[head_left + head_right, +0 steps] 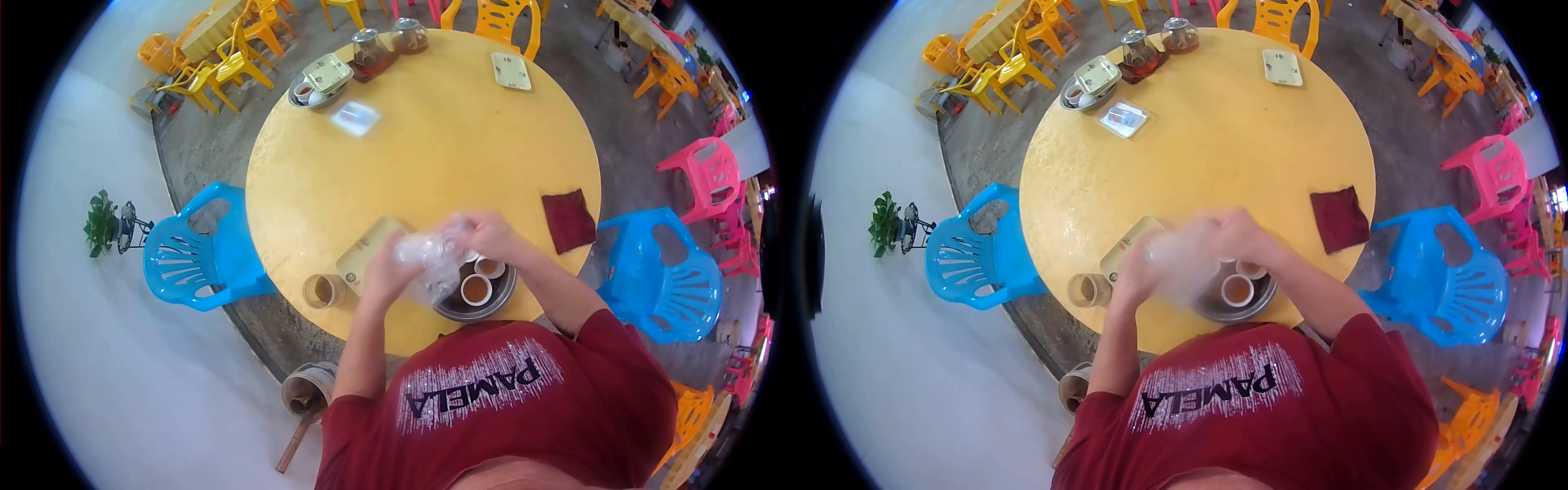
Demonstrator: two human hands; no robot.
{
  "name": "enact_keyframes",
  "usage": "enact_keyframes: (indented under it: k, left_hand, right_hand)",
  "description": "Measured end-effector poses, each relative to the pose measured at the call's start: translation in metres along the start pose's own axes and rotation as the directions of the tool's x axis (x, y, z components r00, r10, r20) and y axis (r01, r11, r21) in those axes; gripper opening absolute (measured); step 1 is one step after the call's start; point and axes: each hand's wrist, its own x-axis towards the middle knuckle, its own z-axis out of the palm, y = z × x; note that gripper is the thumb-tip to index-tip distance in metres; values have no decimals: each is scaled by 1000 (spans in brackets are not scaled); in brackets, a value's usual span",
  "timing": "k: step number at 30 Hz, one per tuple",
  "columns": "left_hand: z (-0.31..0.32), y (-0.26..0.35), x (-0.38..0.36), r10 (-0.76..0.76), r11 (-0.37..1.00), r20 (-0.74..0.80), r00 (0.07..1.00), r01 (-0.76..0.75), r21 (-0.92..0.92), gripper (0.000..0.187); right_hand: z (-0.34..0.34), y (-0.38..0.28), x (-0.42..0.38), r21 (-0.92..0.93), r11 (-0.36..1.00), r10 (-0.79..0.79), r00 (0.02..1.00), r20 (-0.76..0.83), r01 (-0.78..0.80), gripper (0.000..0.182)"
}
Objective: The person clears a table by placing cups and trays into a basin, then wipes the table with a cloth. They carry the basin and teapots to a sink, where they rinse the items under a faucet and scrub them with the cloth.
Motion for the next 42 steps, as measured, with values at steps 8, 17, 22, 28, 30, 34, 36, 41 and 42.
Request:
enact_keyframes:
  k: [8,17,22,28,30,34,36,41,42]
  left_hand:
    - [21,-21,0,-210,904,-322,923,58,-422,55]
    - [-5,-4,-20,235,861,118,965,-150,-486,109]
    - [4,47,-23,365,924,181,913,-333,-187,118]
    - [26,31,-6,191,978,171,967,-202,46,62]
    - [26,20,0,259,960,144,955,-271,70,35]
    - [24,23,15,270,927,11,963,-263,269,22]
    - [27,34,15,535,747,-126,835,-399,531,21]
    - [27,31,28,637,594,-218,739,-290,750,24]
    - [28,30,28,618,604,-244,748,-251,757,24]
  right_hand:
    - [26,-41,-14,-456,880,-102,990,97,135,41]
    - [6,-1,-7,-139,969,-196,979,54,202,19]
    - [43,-15,-10,-119,955,-264,961,80,272,29]
    - [0,-15,-25,25,975,-218,975,-52,219,20]
    - [-11,-13,-29,82,981,-165,978,-129,177,11]
    - [-23,-11,-43,-49,951,-305,894,-329,306,12]
    - [-22,-3,-43,-254,864,-503,762,-408,434,12]
    - [12,-6,-63,584,811,117,988,-97,-39,14]
    - [30,6,-57,624,773,155,988,-8,-117,15]
